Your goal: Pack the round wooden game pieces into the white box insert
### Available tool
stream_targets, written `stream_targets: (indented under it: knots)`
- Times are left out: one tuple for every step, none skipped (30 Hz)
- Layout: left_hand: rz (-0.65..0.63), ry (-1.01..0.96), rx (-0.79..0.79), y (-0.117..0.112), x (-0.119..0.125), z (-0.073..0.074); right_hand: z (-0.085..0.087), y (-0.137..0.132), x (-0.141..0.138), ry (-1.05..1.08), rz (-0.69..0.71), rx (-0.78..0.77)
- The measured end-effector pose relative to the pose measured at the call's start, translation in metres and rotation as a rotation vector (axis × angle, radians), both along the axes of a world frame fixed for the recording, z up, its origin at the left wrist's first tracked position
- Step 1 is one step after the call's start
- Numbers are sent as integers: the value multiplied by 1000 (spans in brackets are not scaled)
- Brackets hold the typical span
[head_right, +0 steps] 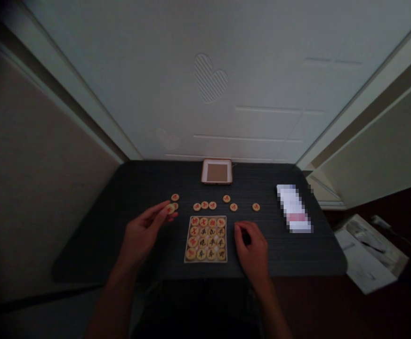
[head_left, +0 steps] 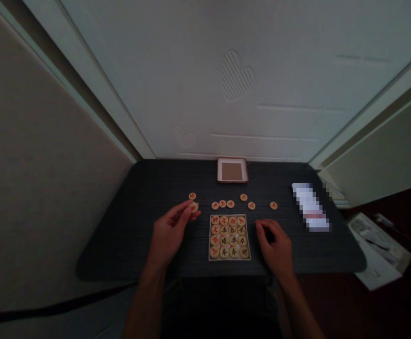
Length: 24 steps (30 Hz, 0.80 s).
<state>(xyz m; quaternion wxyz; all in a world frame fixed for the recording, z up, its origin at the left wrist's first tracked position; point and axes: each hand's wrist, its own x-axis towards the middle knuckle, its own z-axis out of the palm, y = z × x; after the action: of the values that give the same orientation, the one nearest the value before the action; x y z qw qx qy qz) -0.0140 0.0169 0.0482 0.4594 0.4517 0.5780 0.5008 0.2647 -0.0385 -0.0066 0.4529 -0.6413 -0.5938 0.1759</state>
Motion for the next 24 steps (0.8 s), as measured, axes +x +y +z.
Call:
stream_targets:
  knots:
    - [-20, 4, -9, 0, 1, 0, 0, 0, 0, 0, -2, 3]
    - [-42, 13, -13, -1, 2, 0, 0, 0, 0, 0, -1, 6]
    - [-66, 25, -12, -1, 3, -1, 0, 0, 0, 1, -1, 8]
    - [-94, 36, -7, -2, 5, -2, 0, 0, 0, 1, 0, 9]
    - [-124, 49, 0, -3, 7, -3, 0, 0, 0, 0, 1, 9]
    - [-152, 64, 9, -4, 10, -4, 0, 0, 0, 0, 3, 8]
    - [-176, 82, 21, -6, 12, -5, 0, 0, 0, 0, 5, 7]
    - [-197, 102, 32, -7, 16, -6, 1, 0, 0, 2, 7, 6]
    - [-217, 125, 42, -8, 19, -6, 1, -1, 0, 6, 8, 5]
    - [-238, 150, 51, -10, 22, -5, 1, -1, 0, 9, 9, 3]
    - [-266, 179, 57, -11, 25, -4, 1, -1, 0, 12, 9, 1]
    - [-299, 212, 62, -12, 27, -2, 1, 0, -1, 15, 10, 0]
    - [-338, 254, 66, -13, 30, 1, 1, 0, -1, 16, 10, -1]
    - [-377, 305, 75, -15, 32, 3, 1, 0, -1, 15, 10, 0]
    - [-417, 360, 90, -16, 35, 6, 1, 0, -1, 12, 9, 3]
    - [-461, 414, 113, -17, 37, 8, 1, 0, -1, 9, 9, 5]
    - [-509, 459, 138, -19, 40, 10, 1, 0, -1, 7, 8, 8]
    - [-558, 495, 163, -21, 42, 12, 1, 0, -1, 5, 6, 11]
    - [-605, 522, 181, -23, 44, 13, 1, 0, -1, 3, 6, 12]
    - [-643, 546, 191, -25, 47, 14, 1, 0, -1, 4, 7, 12]
    - [-670, 569, 193, -27, 49, 14, 1, 0, -1, 4, 7, 13]
    - [-686, 598, 190, -28, 50, 14, 1, 0, -1, 5, 8, 15]
    - [-691, 631, 183, -29, 52, 14, 1, 0, -1, 4, 9, 16]
    - [-691, 666, 178, -30, 52, 14, 1, 0, -1, 2, 10, 17]
